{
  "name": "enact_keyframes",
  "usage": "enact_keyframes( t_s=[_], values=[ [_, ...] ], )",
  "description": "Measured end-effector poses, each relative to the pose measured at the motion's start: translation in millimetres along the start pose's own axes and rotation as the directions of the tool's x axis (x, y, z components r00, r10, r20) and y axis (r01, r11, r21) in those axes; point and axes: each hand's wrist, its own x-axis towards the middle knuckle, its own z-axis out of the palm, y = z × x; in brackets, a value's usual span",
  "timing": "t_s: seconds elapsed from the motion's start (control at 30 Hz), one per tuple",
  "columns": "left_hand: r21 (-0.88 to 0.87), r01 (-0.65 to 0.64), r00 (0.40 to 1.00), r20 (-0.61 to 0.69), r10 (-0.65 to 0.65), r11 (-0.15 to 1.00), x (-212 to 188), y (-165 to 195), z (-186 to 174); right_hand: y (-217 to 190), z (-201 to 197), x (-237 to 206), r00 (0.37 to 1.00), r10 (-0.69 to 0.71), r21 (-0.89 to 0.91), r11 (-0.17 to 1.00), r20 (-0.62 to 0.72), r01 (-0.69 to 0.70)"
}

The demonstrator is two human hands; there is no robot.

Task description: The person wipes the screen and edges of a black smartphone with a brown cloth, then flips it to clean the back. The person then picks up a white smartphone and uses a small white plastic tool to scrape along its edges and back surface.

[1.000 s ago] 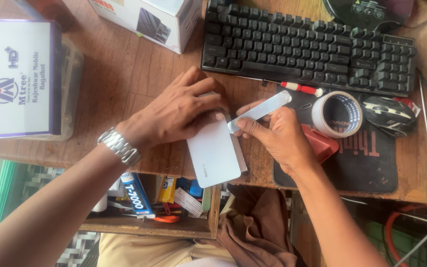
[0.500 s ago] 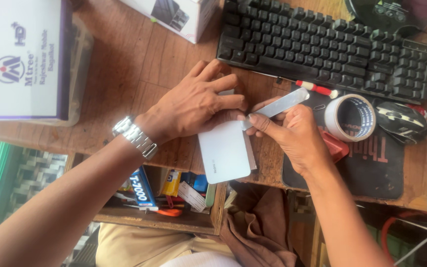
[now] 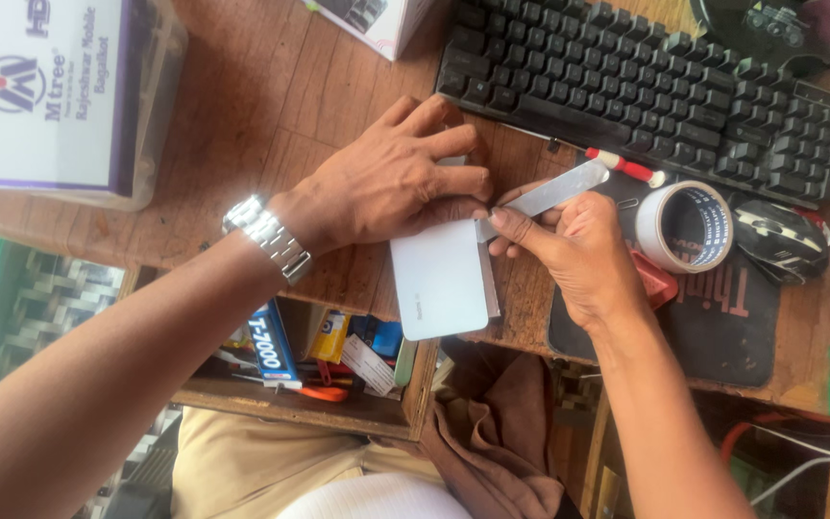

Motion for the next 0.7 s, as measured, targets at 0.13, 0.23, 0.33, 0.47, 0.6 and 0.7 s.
enact_keyframes(
  t_s=[0.13, 0.23, 0.33, 0.47, 0.6, 0.7],
  values=[
    [-0.011, -0.016, 0.999, -0.031, 0.015, 1.0, 1.8, 1.3, -0.3, -3.3, -0.3, -1.3, 1.0, 0.004, -0.021, 1.0, 0.012, -0.004],
    [0.012, -0.029, 0.999, -0.04, 0.029, 1.0, 1.8, 1.0, -0.7, -3.9, 0.4, -0.5, 1.0, -0.005, -0.03, 1.0, 0.002, 0.005],
    [0.007, -0.004, 1.0, -0.009, 0.004, 1.0, 0.3, -0.4, -0.6, -1.9, 1.2, 1.0, 1.0, -0.012, -0.006, 1.0, -0.012, 0.012],
    [0.019, -0.027, 0.998, -0.058, 0.028, 0.999, 2.1, -1.4, 2.4, 0.7, -1.1, 1.5, 0.999, -0.034, 0.028, 0.999, 0.03, 0.034],
    [0.007, -0.009, 0.999, -0.037, 0.009, 1.0, 2.2, -1.7, 2.8, 1.3, -5.1, 2.5, 1.0, -0.014, -0.016, 1.0, 0.026, 0.014],
    [0.006, 0.016, 1.0, 0.004, -0.016, 1.0, 2.2, -1.8, 3.0, 2.3, -5.2, 4.0, 1.0, -0.001, -0.016, 1.0, 0.017, 0.001]
  ],
)
